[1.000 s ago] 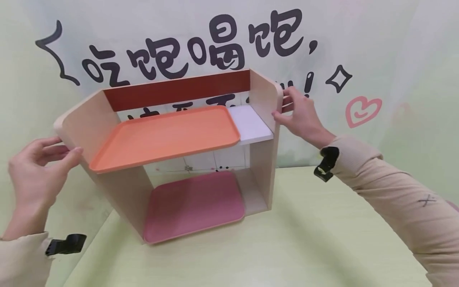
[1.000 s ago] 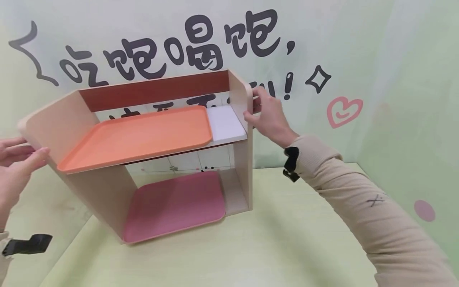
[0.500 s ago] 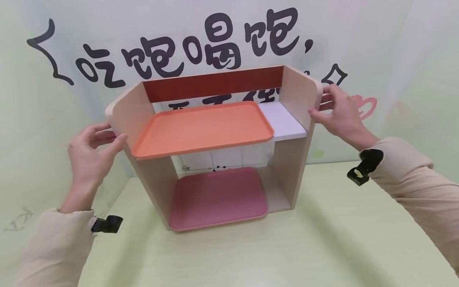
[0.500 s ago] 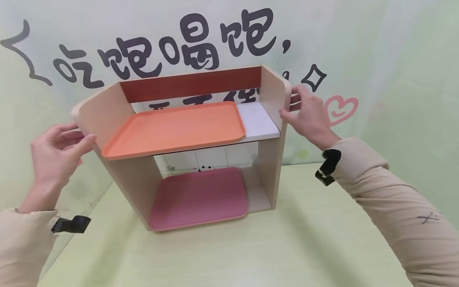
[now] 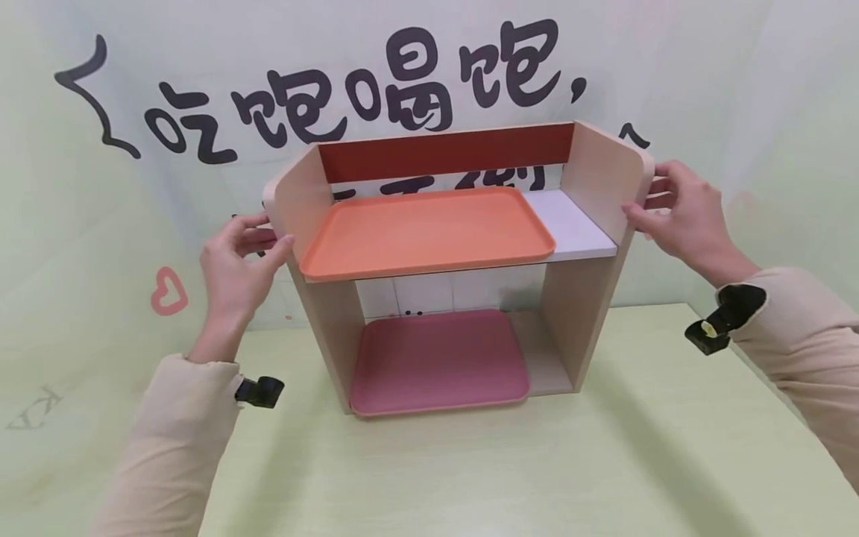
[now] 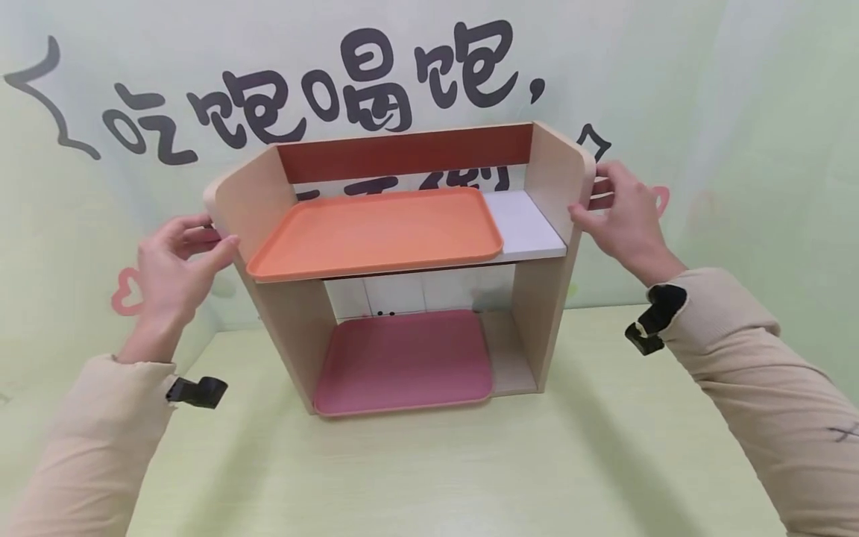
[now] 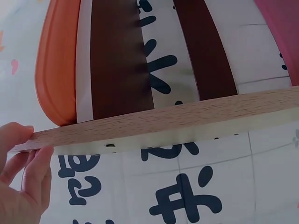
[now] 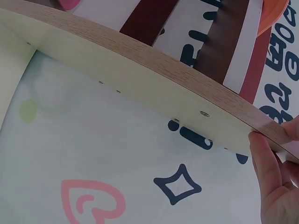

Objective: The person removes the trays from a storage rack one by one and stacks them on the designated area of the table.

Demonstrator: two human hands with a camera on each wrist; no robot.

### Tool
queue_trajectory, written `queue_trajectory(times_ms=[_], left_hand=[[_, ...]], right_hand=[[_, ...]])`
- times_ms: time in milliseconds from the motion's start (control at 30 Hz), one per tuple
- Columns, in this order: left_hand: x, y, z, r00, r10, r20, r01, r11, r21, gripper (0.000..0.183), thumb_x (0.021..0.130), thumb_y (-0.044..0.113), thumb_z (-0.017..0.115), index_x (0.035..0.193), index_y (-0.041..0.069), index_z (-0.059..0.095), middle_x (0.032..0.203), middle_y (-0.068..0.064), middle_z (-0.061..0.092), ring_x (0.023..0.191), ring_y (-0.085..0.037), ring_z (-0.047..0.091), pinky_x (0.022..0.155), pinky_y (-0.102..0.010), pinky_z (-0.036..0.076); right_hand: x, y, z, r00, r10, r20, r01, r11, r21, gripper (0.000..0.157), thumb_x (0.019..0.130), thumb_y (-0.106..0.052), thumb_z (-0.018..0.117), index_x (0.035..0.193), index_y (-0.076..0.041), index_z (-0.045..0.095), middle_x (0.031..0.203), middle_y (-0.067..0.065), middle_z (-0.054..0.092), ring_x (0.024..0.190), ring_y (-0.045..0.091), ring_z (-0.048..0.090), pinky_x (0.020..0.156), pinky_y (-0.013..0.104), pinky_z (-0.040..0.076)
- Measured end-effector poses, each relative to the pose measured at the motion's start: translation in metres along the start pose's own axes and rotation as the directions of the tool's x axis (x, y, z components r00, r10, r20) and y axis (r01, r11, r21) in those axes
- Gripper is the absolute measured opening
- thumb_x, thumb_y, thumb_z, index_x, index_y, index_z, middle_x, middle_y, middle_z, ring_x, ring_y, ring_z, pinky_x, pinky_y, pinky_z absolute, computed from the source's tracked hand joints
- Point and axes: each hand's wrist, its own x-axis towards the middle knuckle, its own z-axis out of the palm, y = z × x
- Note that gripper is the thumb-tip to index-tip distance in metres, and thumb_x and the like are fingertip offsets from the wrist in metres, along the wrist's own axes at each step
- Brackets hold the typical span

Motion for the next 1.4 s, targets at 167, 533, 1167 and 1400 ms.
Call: queue_trajectory(times_ms=[167,533,1167,1400], left_hand=[[0.002,0.003,0.002,1.000,-0.002,-0.011,0.002,1.000,0.014,0.041,0.079,0.030,0.065,0.112,0.007,0.058,0.101,-0.010,0.061,0.085,-0.013,0.058,0.077,-0.023,0.048],[0.005,0.008,0.009,0.998,-0.009,0.064,0.009,1.000,0.011,0.041,0.080,0.028,0.064,0.113,0.006,0.055,0.101,-0.011,0.060,0.088,-0.018,0.059,0.077,-0.027,0.050],[0.010,0.013,0.002,0.987,0.023,0.159,-0.029,0.999,0.035,0.041,0.081,0.023,0.064,0.112,0.000,0.050,0.100,-0.016,0.059,0.088,-0.022,0.058,0.065,-0.013,0.047],[0.018,0.014,-0.002,0.973,-0.021,0.229,0.008,0.998,0.056,0.043,0.081,0.024,0.064,0.114,0.001,0.047,0.106,-0.016,0.056,0.092,-0.025,0.057,0.064,-0.016,0.048]], right_hand=[[0.003,-0.001,-0.002,0.999,0.018,0.026,-0.017,1.000,-0.021,0.048,0.082,-0.017,0.061,0.121,0.003,0.039,0.110,0.025,0.050,0.091,0.031,0.056,0.049,0.012,0.047],[0.001,0.004,-0.006,0.998,0.053,0.044,-0.052,0.998,-0.026,0.051,0.083,-0.020,0.060,0.123,0.002,0.037,0.112,0.025,0.047,0.098,0.041,0.051,0.050,0.016,0.050],[0.004,0.006,-0.008,0.995,0.067,0.069,-0.067,0.998,0.003,0.052,0.083,-0.022,0.060,0.122,0.002,0.035,0.113,0.025,0.048,0.099,0.038,0.052,0.061,0.016,0.050],[0.005,0.003,-0.007,0.992,0.094,0.083,-0.095,0.995,0.015,0.054,0.083,-0.024,0.060,0.125,0.000,0.034,0.115,0.024,0.047,0.101,0.038,0.050,0.063,0.020,0.051]])
